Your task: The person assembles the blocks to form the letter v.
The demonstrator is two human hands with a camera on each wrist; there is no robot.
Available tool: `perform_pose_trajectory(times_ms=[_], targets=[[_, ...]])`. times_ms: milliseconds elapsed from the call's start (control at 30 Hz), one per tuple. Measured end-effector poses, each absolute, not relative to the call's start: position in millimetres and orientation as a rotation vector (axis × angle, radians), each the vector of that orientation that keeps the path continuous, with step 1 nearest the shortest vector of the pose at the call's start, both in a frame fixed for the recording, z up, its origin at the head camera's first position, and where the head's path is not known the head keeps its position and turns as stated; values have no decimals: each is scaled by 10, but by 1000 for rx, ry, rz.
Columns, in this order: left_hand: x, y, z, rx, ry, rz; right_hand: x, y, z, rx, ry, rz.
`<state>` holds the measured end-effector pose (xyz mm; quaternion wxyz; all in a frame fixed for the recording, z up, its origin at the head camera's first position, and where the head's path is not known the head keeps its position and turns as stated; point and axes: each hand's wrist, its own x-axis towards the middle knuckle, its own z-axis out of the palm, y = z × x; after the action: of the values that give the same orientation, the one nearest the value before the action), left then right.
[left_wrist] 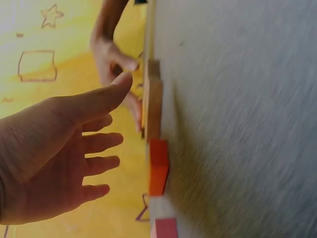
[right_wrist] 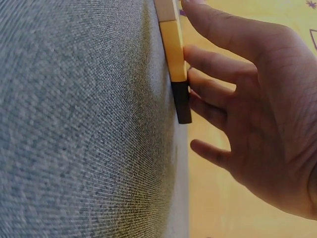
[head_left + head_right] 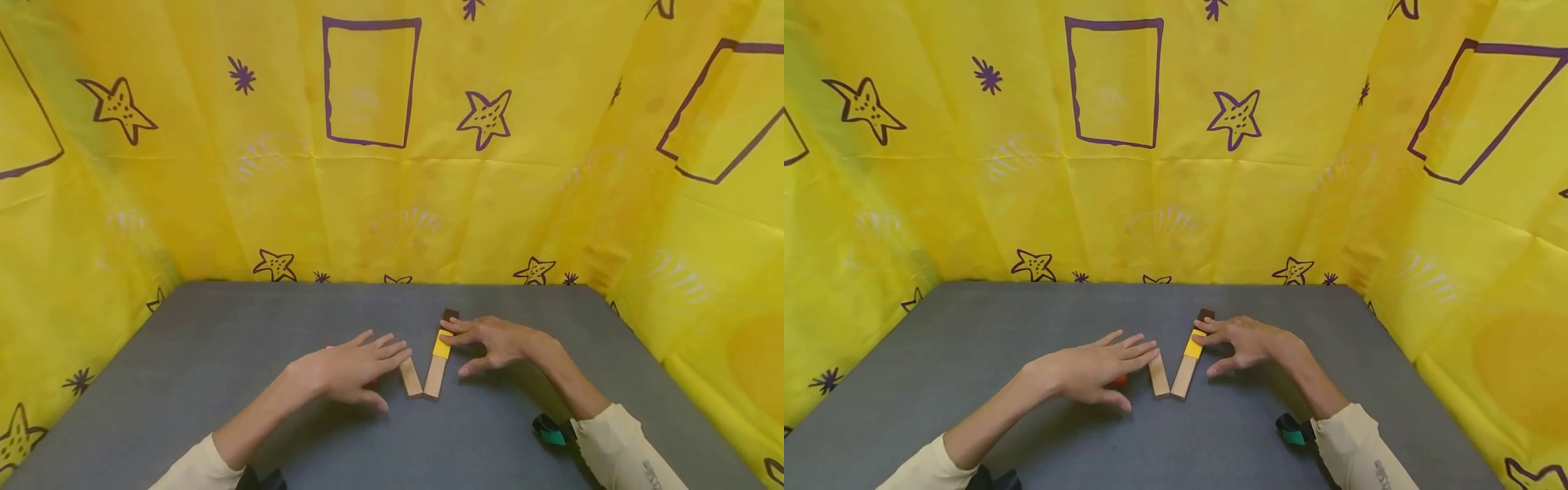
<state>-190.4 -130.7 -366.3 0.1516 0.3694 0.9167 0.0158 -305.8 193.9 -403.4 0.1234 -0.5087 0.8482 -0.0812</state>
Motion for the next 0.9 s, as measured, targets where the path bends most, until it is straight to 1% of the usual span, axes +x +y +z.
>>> perform_pose_trajectory(times_ms=[267,567,900], targets=[[-2096,-1491,-3605,964,2760,119,-3056,1949,-4018,-1494,2476,-238],[-2214,-1562,-3753,1088,2790,116,-3057,1961,-4007,-1491,2474,-251],[-2219,-1525,-3824,1127,2754,117,-3054,1957,-4002,-1470,2471,-252]])
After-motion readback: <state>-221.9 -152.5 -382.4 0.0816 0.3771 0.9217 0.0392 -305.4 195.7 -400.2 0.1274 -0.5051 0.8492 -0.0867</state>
